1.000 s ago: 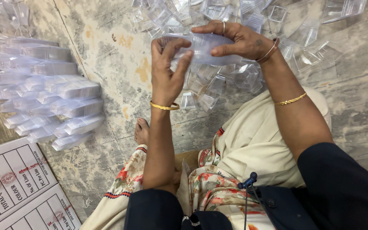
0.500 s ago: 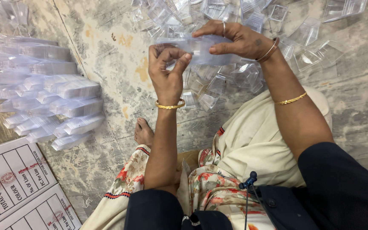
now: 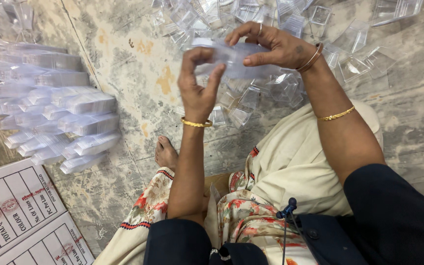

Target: The person sits on the floor and nests small transparent plastic cups one at a time into stacks, picking loose cups from the floor and pressing each stack together by hand. The person sets completed stacks aside with other finished stacks.

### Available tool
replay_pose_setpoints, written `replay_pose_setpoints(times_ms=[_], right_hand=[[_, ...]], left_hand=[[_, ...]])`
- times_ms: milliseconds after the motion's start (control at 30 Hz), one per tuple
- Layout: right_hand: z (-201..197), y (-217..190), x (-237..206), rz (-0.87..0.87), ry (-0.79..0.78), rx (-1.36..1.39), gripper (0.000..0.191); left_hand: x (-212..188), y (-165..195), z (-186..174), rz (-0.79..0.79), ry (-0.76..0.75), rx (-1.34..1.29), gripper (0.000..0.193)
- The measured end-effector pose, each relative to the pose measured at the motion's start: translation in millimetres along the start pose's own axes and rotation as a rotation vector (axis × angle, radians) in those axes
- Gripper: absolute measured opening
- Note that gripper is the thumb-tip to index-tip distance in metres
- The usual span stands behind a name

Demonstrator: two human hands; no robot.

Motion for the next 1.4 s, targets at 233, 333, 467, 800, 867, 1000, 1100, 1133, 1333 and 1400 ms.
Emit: replay_pose_setpoints(times_ms=[233, 333, 467, 800, 867, 1000, 1100, 1133, 1333, 1400], right_hand=[[1.5, 0.4, -1.4, 0.056, 0.017, 0.074, 0.044], [-3.7, 4.0, -1.0, 0.101, 0.055, 0.122, 0.042], [-4.4, 0.5, 2.5, 0.052, 0.047, 0.199, 0.055], [-8.6, 3.2, 1.2, 0.054, 0.091, 0.169, 0.060], [-1.5, -0.7, 6.5, -0.020, 0.057, 0.147, 0.052], [12.1, 0.3, 11.9, -0.050, -0.008, 0.224, 0.044], [15.8, 2.0, 10.1, -0.021, -0.013, 0.208, 0.044], [15.3, 2.2, 9.4, -0.011, -0.007, 0.198, 0.044], [11.3, 3.2, 9.4, 0.017, 0.015, 0.223, 0.044], [10.8, 2.6, 9.1, 0.009, 0.005, 0.216, 0.043]], left_hand=[[-6.5, -27.3, -9.8, -0.056, 0.078, -0.021, 0.074], [-11.9, -30.2, -56.9, 0.216, 0.285, 0.333, 0.077], [-32.8, -92.4, -108.3, 0.104, 0.326, 0.684, 0.069], [-48.8, -107.9, -116.7, 0.093, 0.349, 0.754, 0.065], [-45.5, -95.0, -101.7, -0.002, 0.476, 0.396, 0.045], [-32.3, -64.5, -0.5, -0.093, 0.066, 0.065, 0.027], [-30.5, -49.5, 21.4, -0.149, 0.005, 0.105, 0.018], [-30.9, -51.2, 20.4, -0.207, 0.027, 0.048, 0.015], [-36.8, -64.0, 15.1, -0.426, 0.094, -0.392, 0.023], [-34.8, -57.2, 11.1, -0.375, 0.114, -0.323, 0.028]])
Point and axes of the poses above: each hand's wrist, its own x-axis towards the middle knuckle, its own z-axis out of the palm, y = z × x, the point moved 10 cm from there along x, towards the middle knuckle, and after that the axes turned 1 degree about -y, right-handed, at the moved point
